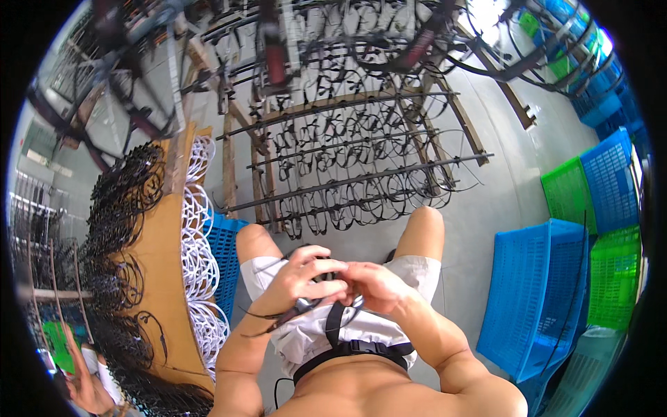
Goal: The person repeatedly picks up black cable loops from a table and hangs them onto a metal rack. They handle the cables one at a time, arranging them in rows on the rack.
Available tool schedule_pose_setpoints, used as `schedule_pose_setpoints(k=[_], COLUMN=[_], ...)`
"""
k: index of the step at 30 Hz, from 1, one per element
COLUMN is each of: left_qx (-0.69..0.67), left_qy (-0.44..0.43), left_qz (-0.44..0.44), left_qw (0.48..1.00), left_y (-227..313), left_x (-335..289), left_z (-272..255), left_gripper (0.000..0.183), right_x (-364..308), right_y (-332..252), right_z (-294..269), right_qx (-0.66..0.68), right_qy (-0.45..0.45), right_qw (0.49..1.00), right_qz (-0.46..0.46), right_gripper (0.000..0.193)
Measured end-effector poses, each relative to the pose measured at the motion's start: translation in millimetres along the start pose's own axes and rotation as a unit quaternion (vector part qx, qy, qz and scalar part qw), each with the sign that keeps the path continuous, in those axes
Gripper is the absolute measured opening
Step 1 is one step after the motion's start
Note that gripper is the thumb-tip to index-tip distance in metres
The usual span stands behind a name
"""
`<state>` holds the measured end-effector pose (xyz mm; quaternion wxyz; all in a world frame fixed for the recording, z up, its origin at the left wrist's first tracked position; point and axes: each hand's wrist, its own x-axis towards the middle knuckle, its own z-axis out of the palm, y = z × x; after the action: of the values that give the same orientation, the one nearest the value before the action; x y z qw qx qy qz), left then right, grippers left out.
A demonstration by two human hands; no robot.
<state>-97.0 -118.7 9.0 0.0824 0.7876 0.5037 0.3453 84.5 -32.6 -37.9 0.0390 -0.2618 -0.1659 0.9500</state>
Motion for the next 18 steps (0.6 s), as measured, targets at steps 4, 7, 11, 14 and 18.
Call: schedule_pose_setpoints(k=[4, 7, 11, 14, 18], left_qx=[0.095, 0.112, -0.263, -0.242, -0.085], left_qy=[0.091, 0.125, 0.198, 0.19, 0.195], left_qz=[-0.044, -0.055, -0.169, -0.256, -0.279], left_qw=[0.99, 0.984, 0.929, 0.917, 0.937], left_y=[-7, 4, -1, -4, -12], left_x=[7, 28, 13, 32, 77], left_z=[4, 12, 71, 102, 133], left_gripper=[0.027, 0.026, 0.044, 0.057, 0.062], right_x=[-43, -94, -141, -148, -131], right_y=[-38, -71, -118, -159, -215], right_z=[-11, -28, -58, -109, -169], right_qx=[-0.025, -0.177, -0.186, -0.109, -0.119], right_qy=[0.103, 0.186, 0.294, 0.342, 0.367], right_qw=[0.991, 0.949, 0.824, 0.74, 0.696], right_qz=[-0.085, -0.185, -0.447, -0.569, -0.606], right_gripper=[0.018, 0.023, 0.025, 0.023, 0.02])
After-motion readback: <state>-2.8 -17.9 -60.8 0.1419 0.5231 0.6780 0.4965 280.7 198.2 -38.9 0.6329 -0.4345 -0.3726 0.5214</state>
